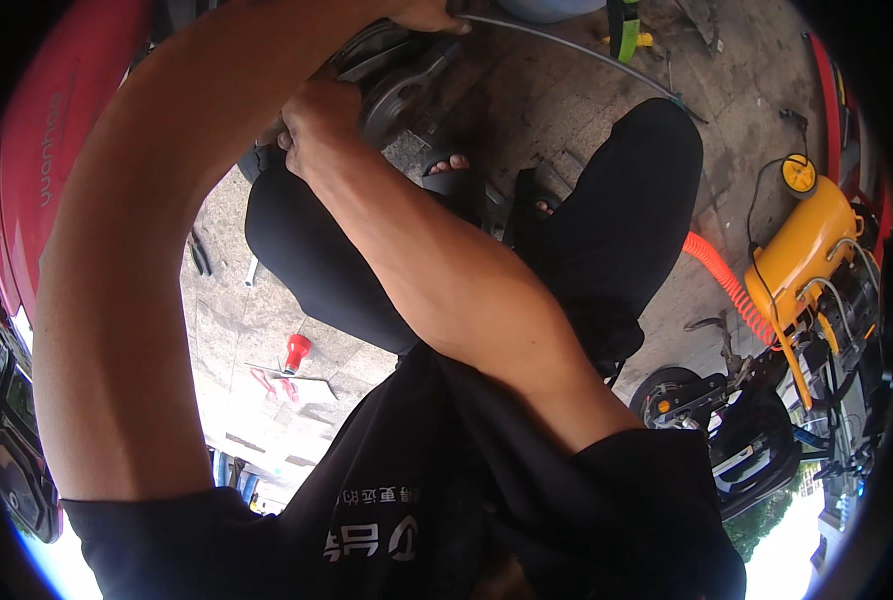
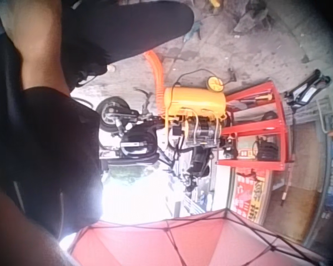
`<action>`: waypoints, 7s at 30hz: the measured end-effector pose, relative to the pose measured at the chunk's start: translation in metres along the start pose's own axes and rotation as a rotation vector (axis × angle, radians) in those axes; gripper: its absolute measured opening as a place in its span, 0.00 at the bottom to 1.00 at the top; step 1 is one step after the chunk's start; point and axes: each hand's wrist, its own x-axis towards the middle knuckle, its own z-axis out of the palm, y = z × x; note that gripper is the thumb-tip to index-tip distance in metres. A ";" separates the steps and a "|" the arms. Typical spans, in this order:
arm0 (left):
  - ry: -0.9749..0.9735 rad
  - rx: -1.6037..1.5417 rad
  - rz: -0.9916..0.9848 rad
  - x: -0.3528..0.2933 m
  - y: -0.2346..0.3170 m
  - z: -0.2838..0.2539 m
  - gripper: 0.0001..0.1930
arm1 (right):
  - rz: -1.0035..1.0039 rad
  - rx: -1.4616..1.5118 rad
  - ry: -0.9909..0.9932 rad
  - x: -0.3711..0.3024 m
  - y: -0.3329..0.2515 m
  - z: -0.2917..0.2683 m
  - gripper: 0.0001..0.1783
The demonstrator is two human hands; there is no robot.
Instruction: The person uses a metal tire lever to pry the tire bead off the rim of a red motorcycle's rear wheel. They repeatedly insert the lever, rotate the wheel, and reposition the tool to loosen the tire around the rim.
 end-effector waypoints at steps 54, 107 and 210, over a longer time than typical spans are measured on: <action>0.018 0.009 -0.110 0.011 -0.003 -0.005 0.32 | 0.046 -0.058 -0.254 -0.022 0.004 -0.071 0.07; 0.106 0.038 -0.210 0.003 -0.026 0.029 0.26 | 0.061 -1.010 -0.436 -0.061 -0.145 -0.200 0.33; 0.226 -0.157 -0.346 -0.037 0.003 0.032 0.28 | -1.203 -1.156 0.213 0.129 -0.421 -0.166 0.36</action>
